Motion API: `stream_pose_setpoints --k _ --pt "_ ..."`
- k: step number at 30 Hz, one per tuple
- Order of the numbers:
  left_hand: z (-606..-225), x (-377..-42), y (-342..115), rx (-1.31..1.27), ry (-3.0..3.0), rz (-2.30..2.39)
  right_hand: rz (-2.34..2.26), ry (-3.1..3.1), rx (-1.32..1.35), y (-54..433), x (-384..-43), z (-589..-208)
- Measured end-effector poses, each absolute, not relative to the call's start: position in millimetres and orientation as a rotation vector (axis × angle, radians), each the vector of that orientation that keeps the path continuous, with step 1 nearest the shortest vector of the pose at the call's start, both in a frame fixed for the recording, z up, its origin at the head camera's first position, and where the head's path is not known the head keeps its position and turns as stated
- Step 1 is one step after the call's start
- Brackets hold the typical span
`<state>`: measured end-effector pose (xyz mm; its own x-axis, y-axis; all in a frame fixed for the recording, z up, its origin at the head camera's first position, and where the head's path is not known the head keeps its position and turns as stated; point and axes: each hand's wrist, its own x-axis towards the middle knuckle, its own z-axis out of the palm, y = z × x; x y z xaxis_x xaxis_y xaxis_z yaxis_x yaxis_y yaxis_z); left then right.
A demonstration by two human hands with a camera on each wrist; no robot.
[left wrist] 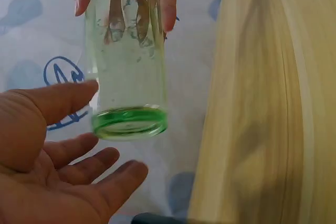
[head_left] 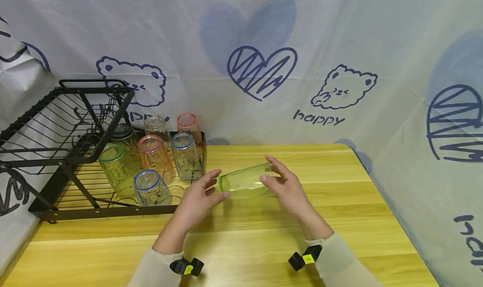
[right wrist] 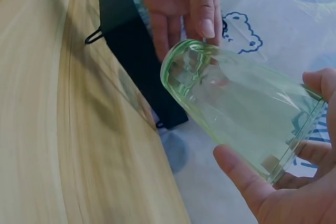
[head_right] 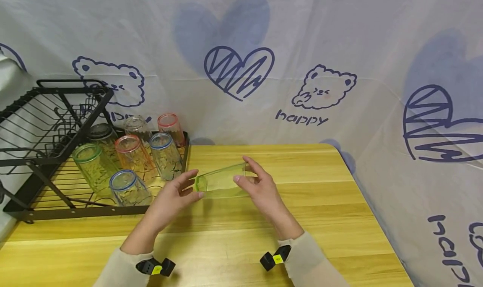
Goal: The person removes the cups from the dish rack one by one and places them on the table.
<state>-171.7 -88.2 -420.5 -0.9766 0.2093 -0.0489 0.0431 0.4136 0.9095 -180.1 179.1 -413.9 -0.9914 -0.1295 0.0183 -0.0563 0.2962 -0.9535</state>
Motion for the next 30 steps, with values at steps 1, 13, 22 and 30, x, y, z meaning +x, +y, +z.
stream_pose_setpoints --k 1,13,22,30 --pt "-419.7 -170.5 -88.6 0.235 2.568 1.553 -1.801 2.506 -0.174 180.0 -180.2 -413.8" --pt "-438.2 -163.1 -109.4 0.620 3.273 0.792 -1.541 2.762 -0.092 202.6 -184.2 -414.4" --pt "-452.2 -162.8 -114.2 0.602 3.277 0.721 -1.219 3.042 -0.105 218.6 -194.4 -413.9" --pt "-454.9 -163.1 -115.7 0.642 3.323 0.714 -0.943 3.136 -0.143 245.0 -216.0 -394.1"
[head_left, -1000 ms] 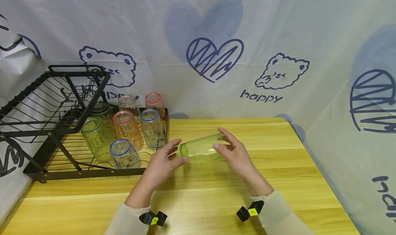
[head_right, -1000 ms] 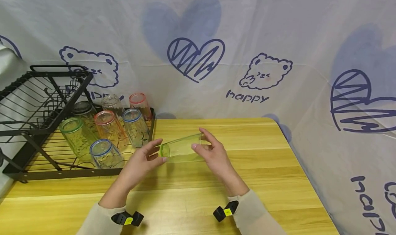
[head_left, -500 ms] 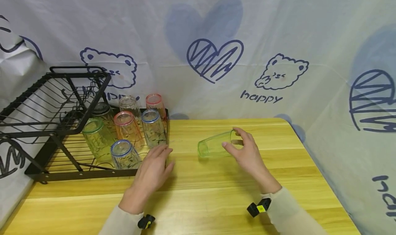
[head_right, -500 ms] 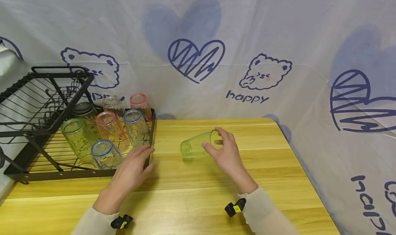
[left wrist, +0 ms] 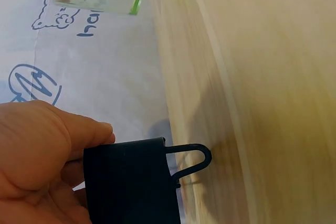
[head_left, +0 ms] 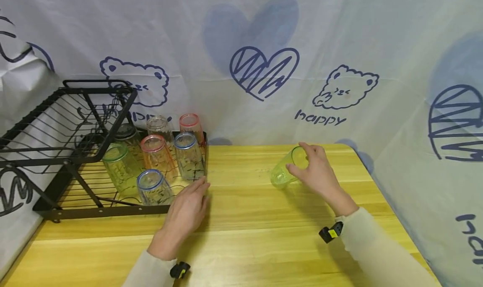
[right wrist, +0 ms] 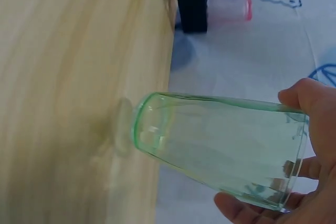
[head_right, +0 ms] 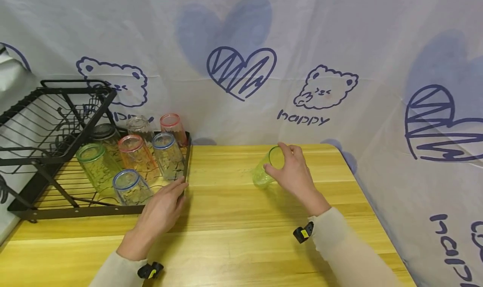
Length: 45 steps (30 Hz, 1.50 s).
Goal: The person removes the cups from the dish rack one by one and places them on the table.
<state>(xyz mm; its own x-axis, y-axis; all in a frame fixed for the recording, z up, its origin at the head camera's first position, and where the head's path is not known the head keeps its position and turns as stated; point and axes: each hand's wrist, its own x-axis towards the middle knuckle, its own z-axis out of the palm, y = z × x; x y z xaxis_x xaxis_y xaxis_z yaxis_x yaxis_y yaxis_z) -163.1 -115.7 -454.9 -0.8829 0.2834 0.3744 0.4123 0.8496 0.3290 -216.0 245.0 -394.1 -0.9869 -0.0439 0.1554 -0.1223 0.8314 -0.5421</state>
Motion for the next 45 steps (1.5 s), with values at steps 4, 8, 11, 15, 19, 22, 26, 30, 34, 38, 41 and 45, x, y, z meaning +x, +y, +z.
stream_pose_setpoints --k 4,8,11,15,19,22,26,30,34,38,41,45 --pt "-454.9 -163.9 -116.0 -0.537 -2.701 -0.580 0.750 -2.959 0.113 260.4 -230.6 -382.4" --pt "-453.5 -164.4 -116.9 -0.533 -2.705 -0.574 0.681 -3.020 0.088 275.5 -244.5 -374.7" --pt "-452.6 -164.8 -117.0 -0.536 -2.701 -0.579 0.629 -3.052 0.057 289.8 -252.8 -373.4" --pt "-452.5 -165.2 -116.3 -0.551 -2.698 -0.588 0.583 -3.086 0.001 311.4 -257.9 -373.8" --pt "-452.5 -165.2 -116.2 -0.551 -2.708 -0.585 0.568 -3.100 -0.060 328.9 -260.7 -376.4" --pt "-453.2 -164.8 -116.8 -0.538 -2.722 -0.590 0.553 -3.108 -0.093 338.8 -263.3 -379.2" --pt "-453.3 -163.9 -117.2 -0.527 -2.737 -0.607 0.520 -3.113 -0.121 348.5 -267.1 -380.6" --pt "-453.6 -164.0 -117.4 -0.525 -2.732 -0.612 0.514 -3.114 -0.147 354.5 -269.7 -379.7" --pt "-454.3 -164.6 -117.5 -0.528 -2.724 -0.616 0.526 -3.133 -0.192 358.7 -270.0 -378.3" --pt "-453.8 -165.1 -117.3 -0.533 -2.730 -0.614 0.527 -3.147 -0.227 361.9 -270.8 -378.0" --pt "-453.7 -165.4 -117.4 -0.531 -2.738 -0.609 0.523 -3.153 -0.251 362.8 -272.2 -378.5" --pt "-453.9 -165.7 -117.8 -0.523 -2.743 -0.610 0.514 -3.162 -0.260 362.7 -274.5 -378.9"
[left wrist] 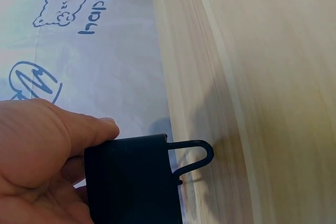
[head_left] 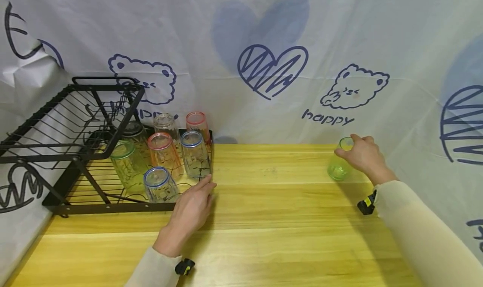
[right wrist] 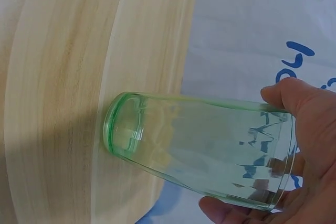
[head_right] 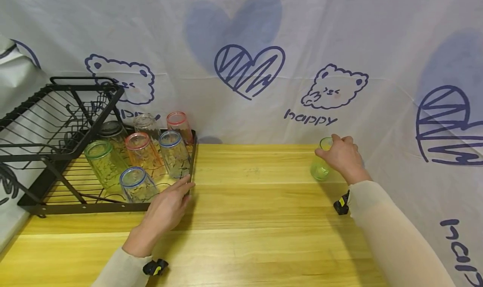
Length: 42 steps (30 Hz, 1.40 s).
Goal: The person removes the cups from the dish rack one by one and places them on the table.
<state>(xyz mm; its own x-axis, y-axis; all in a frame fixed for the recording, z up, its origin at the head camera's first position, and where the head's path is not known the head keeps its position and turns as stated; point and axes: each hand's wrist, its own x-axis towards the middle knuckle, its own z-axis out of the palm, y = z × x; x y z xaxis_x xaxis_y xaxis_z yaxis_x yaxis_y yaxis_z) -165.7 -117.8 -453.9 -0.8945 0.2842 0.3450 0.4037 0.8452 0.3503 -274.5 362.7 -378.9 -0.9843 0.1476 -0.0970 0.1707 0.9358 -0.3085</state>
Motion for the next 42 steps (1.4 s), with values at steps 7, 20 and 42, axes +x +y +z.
stream_pose_setpoints --k 7,20,42 --pt "-453.5 -165.7 -116.6 -0.528 -2.744 -0.609 -0.514 2.955 0.233 365.9 -273.1 -375.6" --pt "-454.5 -165.4 -116.8 -0.522 -2.734 -0.615 -0.538 2.939 0.266 361.6 -272.2 -374.0" --pt "-450.6 -166.2 -119.9 -0.553 -2.742 -0.625 -0.536 2.967 0.311 360.6 -274.7 -378.3"
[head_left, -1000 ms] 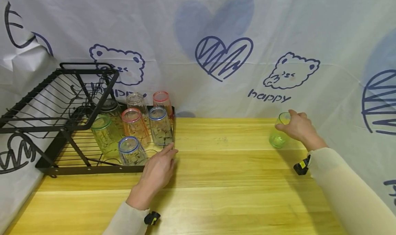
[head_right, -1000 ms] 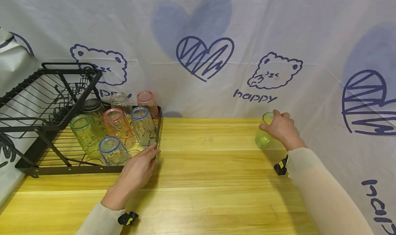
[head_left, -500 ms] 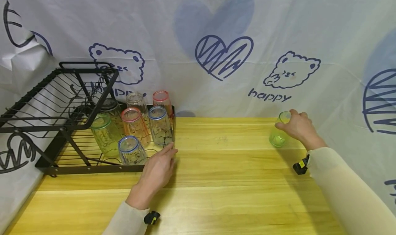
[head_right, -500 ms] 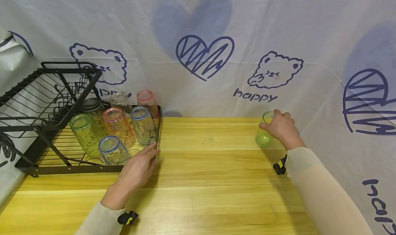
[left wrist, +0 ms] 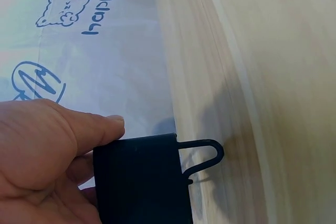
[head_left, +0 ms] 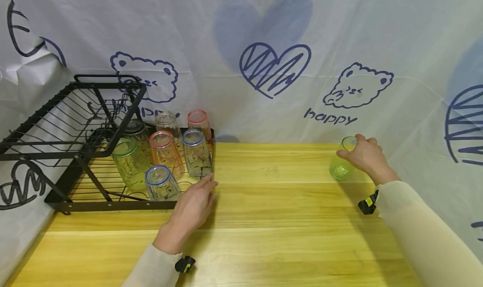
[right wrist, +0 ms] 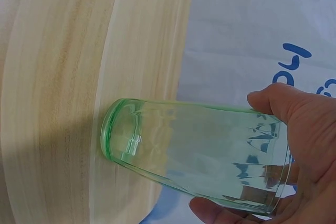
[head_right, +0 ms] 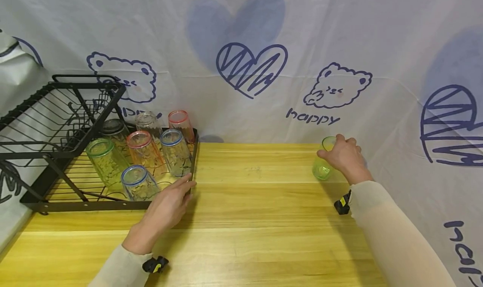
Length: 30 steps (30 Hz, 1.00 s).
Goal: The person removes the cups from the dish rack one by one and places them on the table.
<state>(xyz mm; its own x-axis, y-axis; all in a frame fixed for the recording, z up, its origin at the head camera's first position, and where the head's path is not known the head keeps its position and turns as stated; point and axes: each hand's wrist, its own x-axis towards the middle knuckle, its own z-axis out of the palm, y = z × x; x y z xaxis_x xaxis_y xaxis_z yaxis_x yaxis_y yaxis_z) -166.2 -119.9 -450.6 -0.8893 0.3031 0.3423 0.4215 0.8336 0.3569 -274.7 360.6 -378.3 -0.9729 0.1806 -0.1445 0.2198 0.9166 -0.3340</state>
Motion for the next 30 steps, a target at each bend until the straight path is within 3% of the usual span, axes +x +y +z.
stream_pose_setpoints --k 14,23,30 --pt "-434.1 -169.7 -119.7 -0.519 -2.855 -0.662 -0.533 2.959 0.366 360.3 -276.5 -379.8" --pt "-388.0 -196.2 -129.5 -0.514 -2.636 -0.505 -0.524 2.960 0.351 359.7 -276.3 -378.6" --pt "-350.4 -226.9 -145.3 -0.321 -2.783 -0.489 -0.535 2.958 0.353 358.6 -274.3 -378.7"
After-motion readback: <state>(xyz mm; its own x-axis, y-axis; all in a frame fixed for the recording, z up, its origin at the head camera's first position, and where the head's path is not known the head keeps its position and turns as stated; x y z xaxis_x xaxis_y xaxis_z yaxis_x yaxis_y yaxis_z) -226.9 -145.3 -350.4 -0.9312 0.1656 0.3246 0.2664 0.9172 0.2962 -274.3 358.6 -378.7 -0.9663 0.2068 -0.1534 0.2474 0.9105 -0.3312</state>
